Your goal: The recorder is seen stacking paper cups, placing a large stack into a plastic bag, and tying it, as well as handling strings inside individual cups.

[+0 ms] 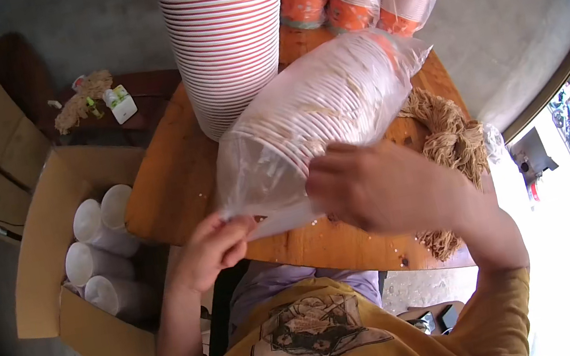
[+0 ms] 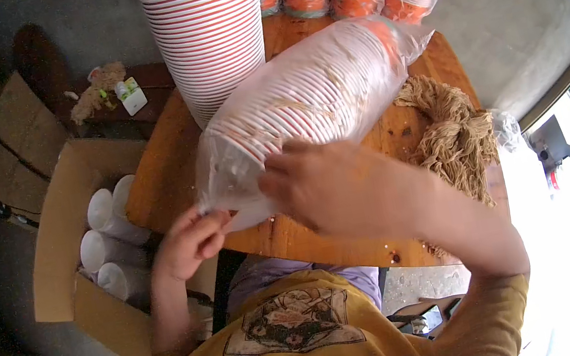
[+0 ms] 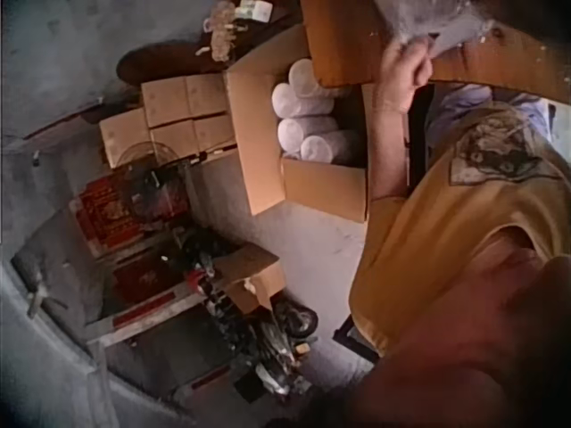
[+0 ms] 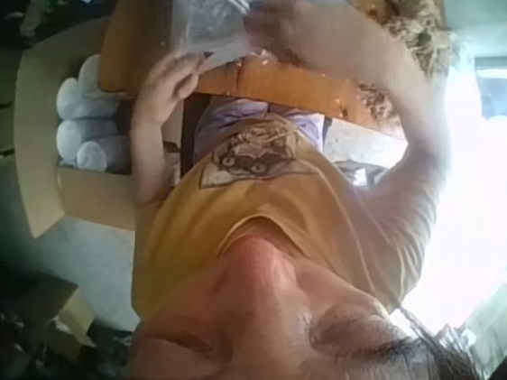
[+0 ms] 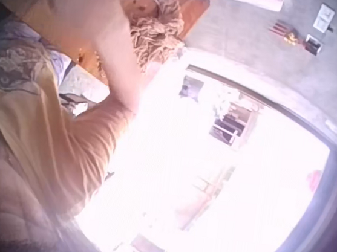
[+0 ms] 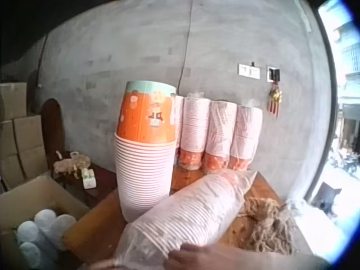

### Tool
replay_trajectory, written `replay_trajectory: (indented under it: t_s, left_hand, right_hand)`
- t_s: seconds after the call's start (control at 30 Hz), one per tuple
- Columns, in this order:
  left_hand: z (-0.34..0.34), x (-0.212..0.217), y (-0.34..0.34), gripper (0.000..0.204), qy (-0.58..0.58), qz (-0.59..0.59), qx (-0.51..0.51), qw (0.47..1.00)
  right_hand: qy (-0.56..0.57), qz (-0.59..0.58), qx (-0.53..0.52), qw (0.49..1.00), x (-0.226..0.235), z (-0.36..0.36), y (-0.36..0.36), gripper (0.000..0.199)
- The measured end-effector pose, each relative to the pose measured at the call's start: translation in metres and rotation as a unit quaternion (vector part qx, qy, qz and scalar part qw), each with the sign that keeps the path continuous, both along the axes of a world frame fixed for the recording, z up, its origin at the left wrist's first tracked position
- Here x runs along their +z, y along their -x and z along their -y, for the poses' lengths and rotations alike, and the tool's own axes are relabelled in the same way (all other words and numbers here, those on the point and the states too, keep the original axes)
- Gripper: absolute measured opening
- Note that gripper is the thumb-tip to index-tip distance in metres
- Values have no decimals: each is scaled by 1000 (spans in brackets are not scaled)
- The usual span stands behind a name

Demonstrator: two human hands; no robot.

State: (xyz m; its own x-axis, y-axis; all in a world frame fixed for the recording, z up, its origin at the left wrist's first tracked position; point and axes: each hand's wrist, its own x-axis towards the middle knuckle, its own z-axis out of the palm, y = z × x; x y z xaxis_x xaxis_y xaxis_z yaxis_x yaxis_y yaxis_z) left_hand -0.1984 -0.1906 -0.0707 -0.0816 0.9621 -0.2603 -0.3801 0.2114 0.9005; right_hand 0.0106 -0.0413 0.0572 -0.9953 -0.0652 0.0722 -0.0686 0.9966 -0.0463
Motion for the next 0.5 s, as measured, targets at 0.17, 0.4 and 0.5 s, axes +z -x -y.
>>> replay_trajectory:
  t_s: [0.17,0.4,0.5]
  left_hand:
    - [-1,5,-45,22,-162,-680,160,697]
    - [-3,3,-49,20,-182,-796,214,537]
    - [-12,-16,-34,23,-236,-779,294,501]
  right_hand:
    - [-122,-36,36,991,4,-2,58,19]
    - [-128,161,113,972,2,-16,138,20]
    - [-125,222,51,966,5,-7,154,20]
